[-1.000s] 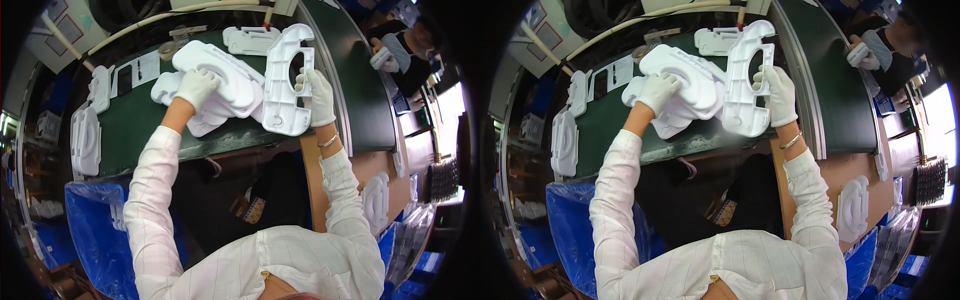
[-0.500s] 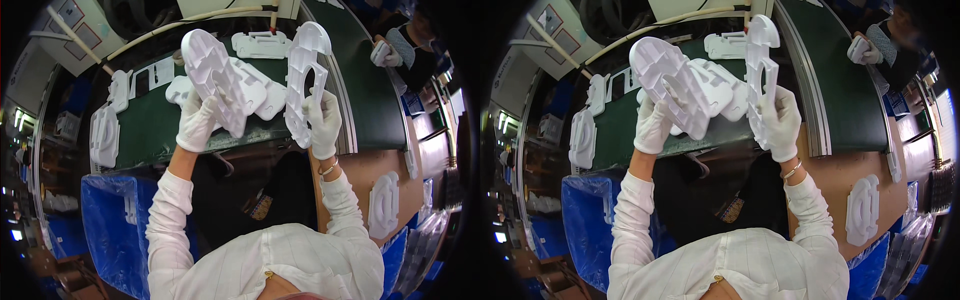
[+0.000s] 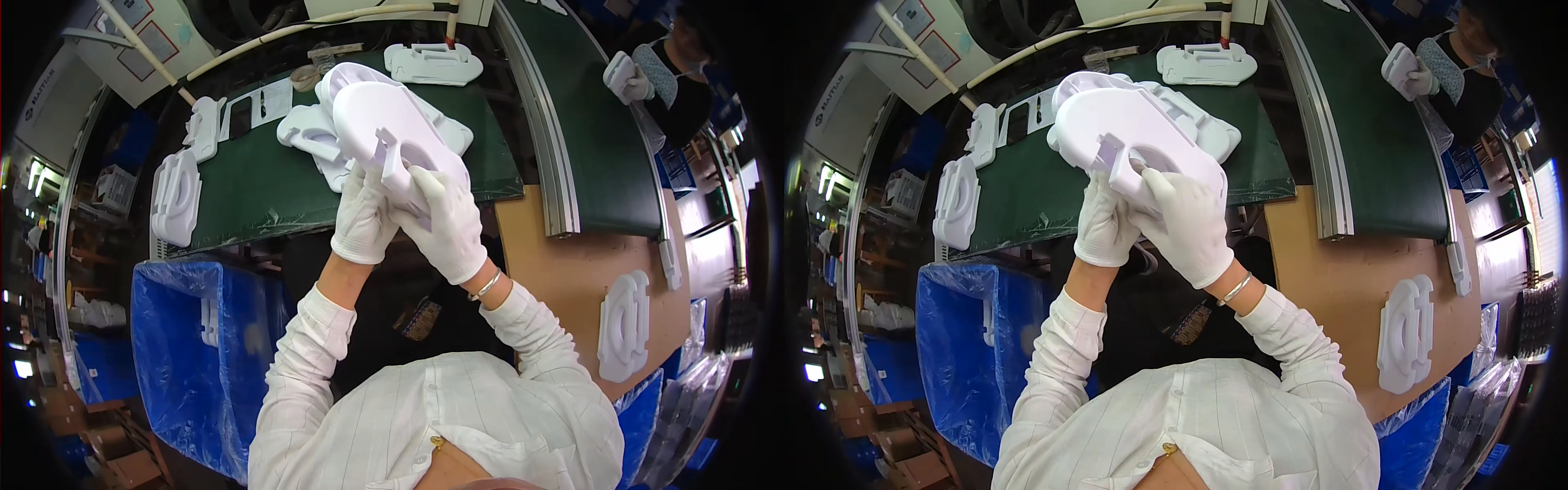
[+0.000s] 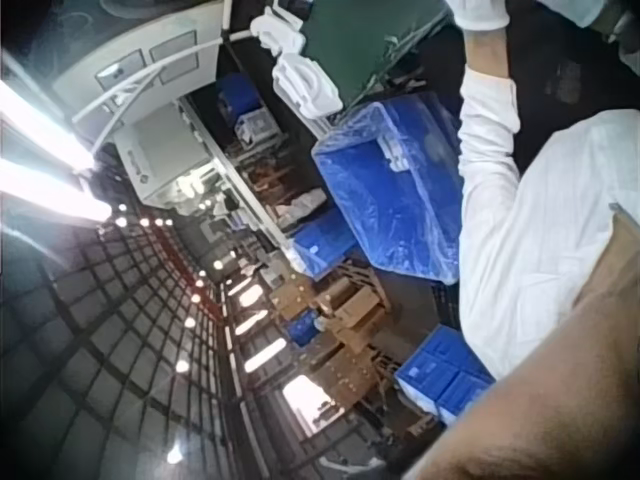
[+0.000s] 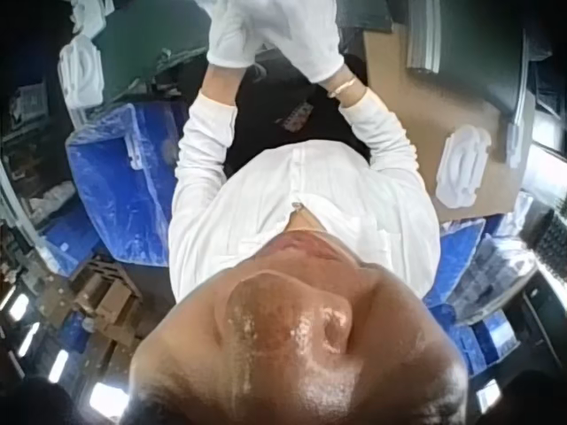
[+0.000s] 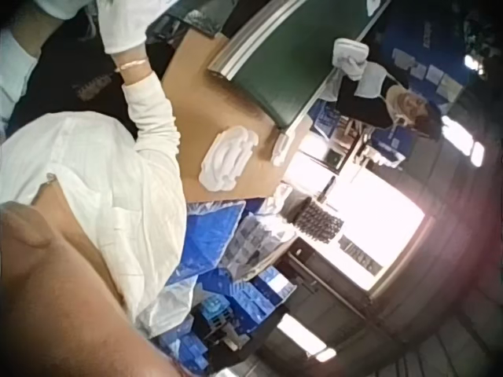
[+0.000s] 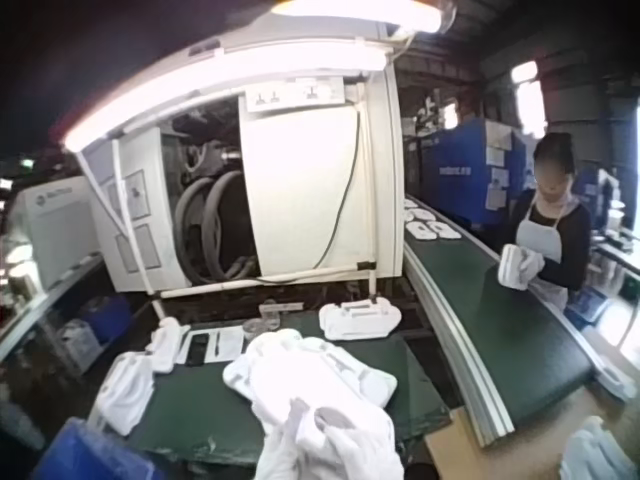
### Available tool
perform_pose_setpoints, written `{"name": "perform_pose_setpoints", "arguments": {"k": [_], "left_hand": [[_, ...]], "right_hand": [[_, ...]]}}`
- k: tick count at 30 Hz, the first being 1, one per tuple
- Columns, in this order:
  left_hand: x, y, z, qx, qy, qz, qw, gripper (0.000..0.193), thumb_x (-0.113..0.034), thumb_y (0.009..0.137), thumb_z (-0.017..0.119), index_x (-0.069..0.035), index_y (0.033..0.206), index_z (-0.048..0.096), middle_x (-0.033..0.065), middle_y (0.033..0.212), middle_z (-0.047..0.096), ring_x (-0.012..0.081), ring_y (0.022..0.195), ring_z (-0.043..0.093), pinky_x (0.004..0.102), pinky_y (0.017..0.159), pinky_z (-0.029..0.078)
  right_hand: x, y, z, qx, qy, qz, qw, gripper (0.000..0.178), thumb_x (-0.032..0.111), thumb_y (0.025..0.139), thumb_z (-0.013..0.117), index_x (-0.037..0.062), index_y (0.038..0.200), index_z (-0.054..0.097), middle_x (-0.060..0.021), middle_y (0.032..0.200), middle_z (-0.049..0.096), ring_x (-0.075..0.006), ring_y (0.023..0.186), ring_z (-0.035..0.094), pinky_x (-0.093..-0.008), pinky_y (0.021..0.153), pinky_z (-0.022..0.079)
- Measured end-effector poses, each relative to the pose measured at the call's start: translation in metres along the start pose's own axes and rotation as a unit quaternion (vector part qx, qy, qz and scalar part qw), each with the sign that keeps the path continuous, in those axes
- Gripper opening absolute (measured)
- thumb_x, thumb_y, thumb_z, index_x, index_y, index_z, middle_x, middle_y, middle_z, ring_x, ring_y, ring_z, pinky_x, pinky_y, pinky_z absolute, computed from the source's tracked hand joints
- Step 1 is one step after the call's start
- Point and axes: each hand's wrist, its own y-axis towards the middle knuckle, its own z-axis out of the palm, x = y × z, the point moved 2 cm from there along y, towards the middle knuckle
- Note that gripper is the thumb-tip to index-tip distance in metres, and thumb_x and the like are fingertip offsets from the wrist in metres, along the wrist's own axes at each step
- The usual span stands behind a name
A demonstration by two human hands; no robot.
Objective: The person takes plastic parts from a conveyor belt and worktable, fits and snaps the matching pieces together by hand, and places the assembled plastic parts into a storage bin and onto the table.
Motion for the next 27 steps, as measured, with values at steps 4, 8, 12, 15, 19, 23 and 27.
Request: {"name": "perform_pose_setpoints", "arguments": {"k": [4, 8, 12, 15, 19, 23, 27], "left_hand": [[-0.003, -0.009, -0.004, 0.004, -0.12, -0.02, 0.993, 0.048, -0.029, 0.098, 0.052, -0.003, 0.136, 0.041, 0.0101, 0.126, 0.056, 0.0214, 0.113, 0.057, 0.0351, 0.094, 0.049], [-0.027, -0.018, -0.013, 0.073, -0.394, -0.132, 0.907, 0.079, -0.063, 0.089, 0.051, -0.002, 0.14, 0.041, 0.0183, 0.135, 0.052, 0.0314, 0.119, 0.055, 0.0445, 0.101, 0.045], [-0.045, -0.014, -0.024, 0.044, -0.21, -0.303, 0.929, 0.091, -0.073, 0.089, 0.037, -0.001, 0.144, 0.036, 0.0176, 0.141, 0.048, 0.0267, 0.124, 0.052, 0.0394, 0.103, 0.044], [-0.032, -0.024, -0.036, 0.048, -0.123, -0.307, 0.942, 0.065, -0.044, 0.096, 0.045, 0.001, 0.142, 0.037, 0.0165, 0.133, 0.054, 0.0246, 0.119, 0.055, 0.0373, 0.102, 0.044], [-0.002, -0.045, -0.028, 0.006, -0.146, -0.274, 0.95, 0.057, -0.018, 0.09, 0.052, 0.001, 0.142, 0.036, 0.0134, 0.129, 0.055, 0.0226, 0.115, 0.056, 0.0355, 0.1, 0.044], [0.012, -0.049, -0.015, -0.004, -0.073, -0.194, 0.978, 0.07, -0.019, 0.083, 0.062, 0.001, 0.144, 0.032, 0.0119, 0.131, 0.053, 0.0218, 0.117, 0.054, 0.0341, 0.101, 0.042], [0.037, -0.05, 0.0, -0.027, 0.055, -0.136, 0.989, 0.087, -0.023, 0.074, 0.073, -0.002, 0.145, 0.028, 0.0092, 0.133, 0.048, 0.0192, 0.122, 0.048, 0.0342, 0.102, 0.04]], "right_hand": [[0.0, -0.006, -0.002, 0.031, 0.011, -0.009, 0.999, 0.057, 0.008, 0.07, 0.077, 0.0066, 0.122, 0.053, -0.0116, 0.102, 0.062, -0.034, 0.091, 0.06, -0.0408, 0.081, 0.048], [-0.023, -0.008, -0.032, 0.066, -0.031, -0.215, 0.974, 0.045, 0.003, 0.069, 0.068, 0.0071, 0.112, 0.056, -0.0094, 0.101, 0.063, -0.0276, 0.091, 0.061, -0.0399, 0.085, 0.048], [-0.034, -0.01, -0.04, 0.138, -0.066, -0.355, 0.922, 0.032, 0.008, 0.071, 0.066, 0.0085, 0.102, 0.058, -0.0069, 0.103, 0.06, -0.0243, 0.096, 0.06, -0.0394, 0.09, 0.049], [-0.043, -0.012, -0.039, 0.169, -0.101, -0.361, 0.912, 0.029, 0.008, 0.072, 0.065, 0.009, 0.099, 0.058, -0.0062, 0.104, 0.06, -0.0233, 0.101, 0.06, -0.0399, 0.094, 0.049], [-0.045, -0.014, -0.041, 0.165, -0.123, -0.305, 0.93, 0.027, 0.009, 0.073, 0.064, 0.0101, 0.099, 0.059, -0.0062, 0.108, 0.059, -0.0227, 0.109, 0.058, -0.0404, 0.098, 0.047], [-0.046, -0.032, -0.05, 0.135, -0.196, -0.233, 0.943, 0.028, 0.008, 0.076, 0.06, 0.0099, 0.104, 0.061, -0.0079, 0.114, 0.057, -0.027, 0.108, 0.058, -0.0387, 0.095, 0.048], [-0.037, -0.046, -0.052, 0.193, 0.099, 0.132, 0.967, 0.052, 0.016, 0.085, 0.061, 0.0015, 0.132, 0.047, -0.0143, 0.121, 0.056, -0.0276, 0.108, 0.058, -0.0372, 0.095, 0.046]]}}
